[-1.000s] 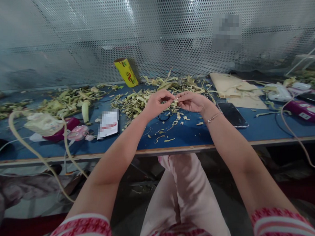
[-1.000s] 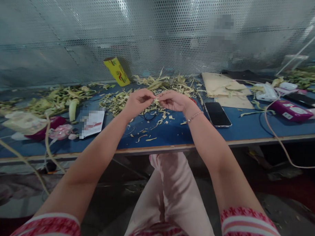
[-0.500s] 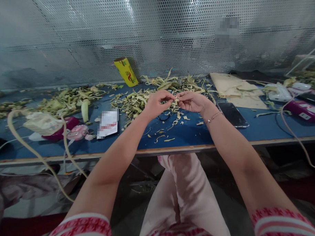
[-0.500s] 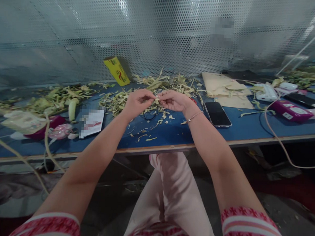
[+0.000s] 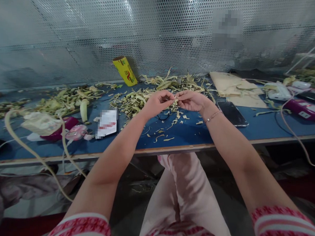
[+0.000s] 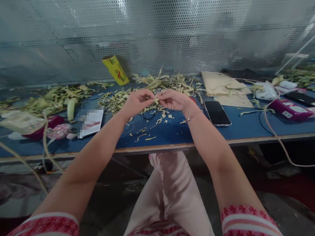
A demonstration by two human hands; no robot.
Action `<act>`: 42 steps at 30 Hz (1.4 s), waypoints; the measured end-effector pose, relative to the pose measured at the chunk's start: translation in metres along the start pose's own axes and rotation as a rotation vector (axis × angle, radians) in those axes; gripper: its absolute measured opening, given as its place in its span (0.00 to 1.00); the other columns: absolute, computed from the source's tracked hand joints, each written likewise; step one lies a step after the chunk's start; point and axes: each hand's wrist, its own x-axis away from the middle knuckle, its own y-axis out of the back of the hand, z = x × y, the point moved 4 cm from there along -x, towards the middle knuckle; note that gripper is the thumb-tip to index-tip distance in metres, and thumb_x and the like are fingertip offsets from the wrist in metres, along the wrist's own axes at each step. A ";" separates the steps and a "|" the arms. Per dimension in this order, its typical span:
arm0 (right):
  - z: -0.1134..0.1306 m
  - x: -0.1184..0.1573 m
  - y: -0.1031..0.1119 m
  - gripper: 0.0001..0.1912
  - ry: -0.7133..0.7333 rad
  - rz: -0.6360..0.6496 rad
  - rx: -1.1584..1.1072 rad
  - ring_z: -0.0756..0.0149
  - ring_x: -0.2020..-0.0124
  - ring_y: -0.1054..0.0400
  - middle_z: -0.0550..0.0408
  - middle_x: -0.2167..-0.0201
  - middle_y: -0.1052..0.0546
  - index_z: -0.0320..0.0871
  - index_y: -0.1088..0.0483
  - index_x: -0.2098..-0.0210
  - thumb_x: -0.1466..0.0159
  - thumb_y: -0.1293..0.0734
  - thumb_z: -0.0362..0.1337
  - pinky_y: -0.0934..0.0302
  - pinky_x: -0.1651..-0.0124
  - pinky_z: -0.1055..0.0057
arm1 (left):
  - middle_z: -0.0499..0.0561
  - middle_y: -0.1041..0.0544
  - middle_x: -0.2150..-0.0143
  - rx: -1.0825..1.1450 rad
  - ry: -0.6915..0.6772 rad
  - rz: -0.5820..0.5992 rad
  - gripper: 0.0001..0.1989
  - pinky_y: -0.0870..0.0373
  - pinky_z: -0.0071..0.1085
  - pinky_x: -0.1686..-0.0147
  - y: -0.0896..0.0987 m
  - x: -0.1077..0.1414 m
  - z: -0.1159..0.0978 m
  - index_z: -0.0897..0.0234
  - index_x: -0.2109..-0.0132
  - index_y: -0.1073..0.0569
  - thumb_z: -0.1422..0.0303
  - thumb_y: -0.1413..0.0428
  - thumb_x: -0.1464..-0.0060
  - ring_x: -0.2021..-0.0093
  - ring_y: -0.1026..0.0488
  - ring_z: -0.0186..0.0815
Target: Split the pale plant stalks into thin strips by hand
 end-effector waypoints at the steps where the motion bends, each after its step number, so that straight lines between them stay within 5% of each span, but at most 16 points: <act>1: 0.000 0.000 0.000 0.08 0.001 -0.006 0.000 0.80 0.78 0.32 0.58 0.79 0.28 0.34 0.32 0.68 0.40 0.40 0.20 0.35 0.71 0.86 | 0.51 0.25 0.67 -0.006 -0.004 0.010 0.08 0.32 0.26 0.68 0.000 0.000 0.000 0.65 0.65 0.27 0.65 0.46 0.46 0.69 0.30 0.28; 24: 0.003 0.001 -0.010 0.10 -0.021 -0.118 -0.093 0.80 0.78 0.33 0.57 0.79 0.30 0.33 0.34 0.68 0.36 0.44 0.20 0.34 0.71 0.87 | 0.52 0.24 0.66 -0.049 -0.030 -0.106 0.06 0.30 0.28 0.67 0.004 0.001 -0.002 0.65 0.66 0.26 0.68 0.45 0.48 0.66 0.27 0.31; 42: -0.002 -0.009 -0.012 0.06 0.009 -0.305 -0.282 0.79 0.78 0.35 0.58 0.81 0.31 0.34 0.34 0.66 0.37 0.40 0.22 0.33 0.71 0.86 | 0.49 0.27 0.70 0.060 0.084 -0.151 0.10 0.31 0.28 0.66 0.002 -0.004 0.026 0.64 0.64 0.29 0.61 0.44 0.46 0.68 0.28 0.30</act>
